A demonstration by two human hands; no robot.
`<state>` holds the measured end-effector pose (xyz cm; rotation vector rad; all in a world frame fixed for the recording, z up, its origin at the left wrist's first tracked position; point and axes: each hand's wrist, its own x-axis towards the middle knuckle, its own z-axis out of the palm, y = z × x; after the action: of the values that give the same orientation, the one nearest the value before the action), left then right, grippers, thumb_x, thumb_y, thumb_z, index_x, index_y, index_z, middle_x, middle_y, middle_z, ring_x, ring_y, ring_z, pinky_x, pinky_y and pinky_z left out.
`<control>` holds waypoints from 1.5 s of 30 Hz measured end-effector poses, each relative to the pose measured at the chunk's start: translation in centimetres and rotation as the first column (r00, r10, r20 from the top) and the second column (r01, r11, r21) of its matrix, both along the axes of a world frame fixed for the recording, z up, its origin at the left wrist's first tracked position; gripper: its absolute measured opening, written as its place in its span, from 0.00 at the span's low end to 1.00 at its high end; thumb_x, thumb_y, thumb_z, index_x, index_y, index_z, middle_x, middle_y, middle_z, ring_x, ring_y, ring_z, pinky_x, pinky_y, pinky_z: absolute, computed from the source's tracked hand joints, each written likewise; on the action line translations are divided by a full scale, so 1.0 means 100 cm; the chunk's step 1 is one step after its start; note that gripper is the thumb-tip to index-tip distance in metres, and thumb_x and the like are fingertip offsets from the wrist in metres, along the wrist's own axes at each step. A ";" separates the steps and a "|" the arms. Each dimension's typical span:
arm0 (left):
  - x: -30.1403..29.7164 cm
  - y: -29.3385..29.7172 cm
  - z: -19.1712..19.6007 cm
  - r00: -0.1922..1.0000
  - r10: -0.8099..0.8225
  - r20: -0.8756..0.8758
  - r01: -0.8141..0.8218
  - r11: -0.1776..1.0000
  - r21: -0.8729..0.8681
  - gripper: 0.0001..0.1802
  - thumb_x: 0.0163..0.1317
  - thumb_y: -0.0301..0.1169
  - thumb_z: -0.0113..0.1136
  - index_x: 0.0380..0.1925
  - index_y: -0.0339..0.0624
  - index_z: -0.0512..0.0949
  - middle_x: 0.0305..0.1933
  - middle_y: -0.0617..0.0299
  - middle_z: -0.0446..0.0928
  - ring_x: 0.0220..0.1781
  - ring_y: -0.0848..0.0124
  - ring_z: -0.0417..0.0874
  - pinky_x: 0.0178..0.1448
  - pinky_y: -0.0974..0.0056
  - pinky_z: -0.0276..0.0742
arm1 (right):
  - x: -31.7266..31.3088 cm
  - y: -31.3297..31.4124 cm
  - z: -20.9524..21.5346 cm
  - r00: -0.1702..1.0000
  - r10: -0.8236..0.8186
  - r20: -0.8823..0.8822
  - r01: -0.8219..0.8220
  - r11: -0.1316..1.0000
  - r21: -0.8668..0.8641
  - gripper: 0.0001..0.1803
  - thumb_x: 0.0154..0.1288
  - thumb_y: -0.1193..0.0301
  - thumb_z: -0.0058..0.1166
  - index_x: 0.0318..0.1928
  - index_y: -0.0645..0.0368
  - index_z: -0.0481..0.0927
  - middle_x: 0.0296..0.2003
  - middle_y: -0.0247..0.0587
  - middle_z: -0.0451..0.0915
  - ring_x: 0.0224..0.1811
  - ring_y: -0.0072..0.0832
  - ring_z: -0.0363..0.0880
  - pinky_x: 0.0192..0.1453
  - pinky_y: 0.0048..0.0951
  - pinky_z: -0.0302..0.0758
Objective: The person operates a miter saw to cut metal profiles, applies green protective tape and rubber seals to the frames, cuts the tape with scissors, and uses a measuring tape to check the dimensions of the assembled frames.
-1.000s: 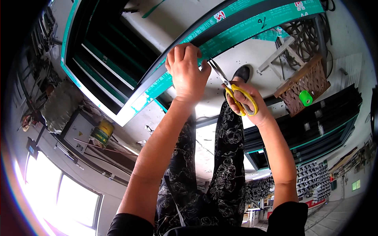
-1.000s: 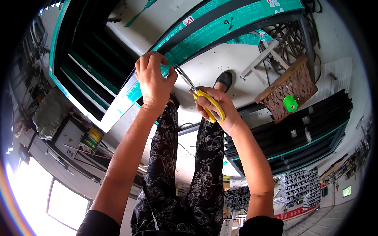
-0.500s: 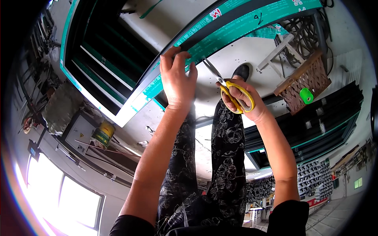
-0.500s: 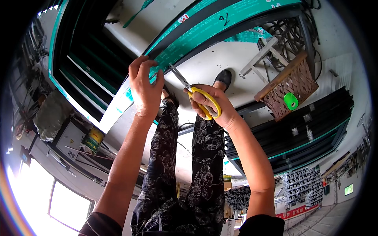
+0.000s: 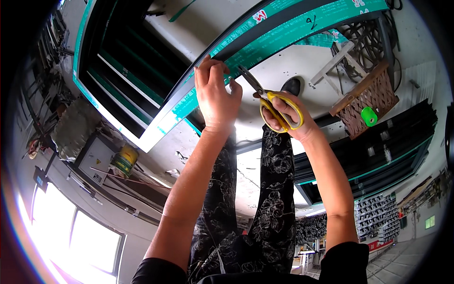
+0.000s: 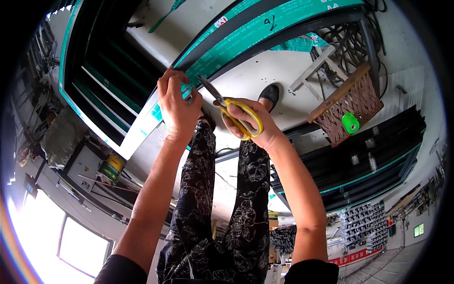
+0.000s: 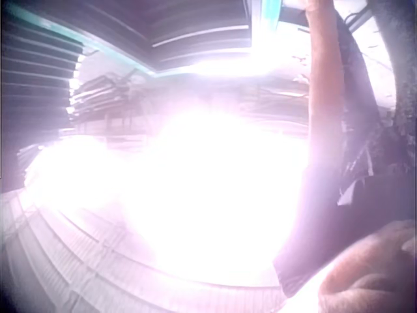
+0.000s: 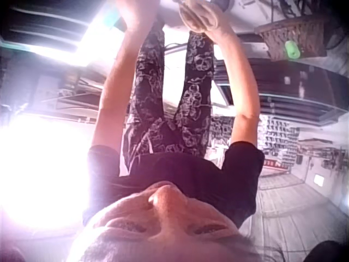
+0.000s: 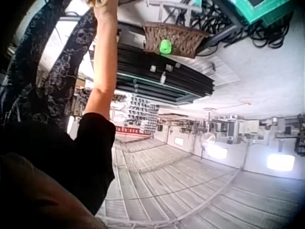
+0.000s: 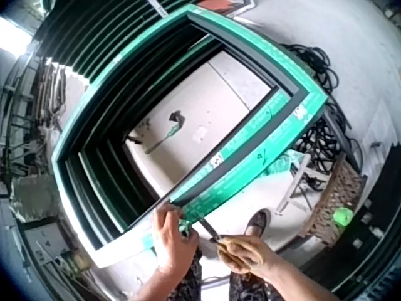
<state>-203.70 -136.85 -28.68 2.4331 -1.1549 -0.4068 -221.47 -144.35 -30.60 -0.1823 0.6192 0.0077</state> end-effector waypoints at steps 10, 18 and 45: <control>-0.008 -0.021 0.012 0.983 -0.080 0.167 0.037 0.969 0.246 0.16 0.47 0.41 0.71 0.30 0.45 0.78 0.39 0.61 0.74 0.50 0.58 0.73 0.59 0.51 0.61 | 0.046 -0.054 0.048 0.907 -0.341 -0.249 0.131 0.788 -0.601 0.20 0.60 0.72 0.65 0.53 0.63 0.78 0.25 0.27 0.71 0.23 0.14 0.65 0.24 0.21 0.61; -0.014 -0.027 0.003 0.994 0.008 0.110 -0.049 0.926 0.374 0.08 0.54 0.35 0.63 0.25 0.45 0.76 0.36 0.60 0.76 0.46 0.58 0.76 0.45 0.52 0.67 | 0.092 -0.057 0.012 0.843 -0.444 -0.304 -0.380 -0.092 -0.920 0.24 0.50 0.62 0.70 0.48 0.55 0.79 0.28 0.41 0.79 0.28 0.38 0.80 0.31 0.36 0.75; 0.031 0.008 0.011 0.985 0.093 -0.146 -0.083 0.994 0.072 0.07 0.55 0.27 0.61 0.24 0.39 0.73 0.30 0.53 0.73 0.37 0.51 0.76 0.40 0.50 0.71 | 0.115 -0.026 -0.004 0.796 -0.484 -0.363 -0.594 -0.512 -0.621 0.27 0.51 0.62 0.63 0.55 0.44 0.76 0.33 0.35 0.76 0.33 0.36 0.79 0.32 0.36 0.78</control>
<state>-200.64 -136.02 -27.58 2.4517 -0.9818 -0.5976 -209.94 -146.93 -30.99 -2.4622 1.1474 -0.4673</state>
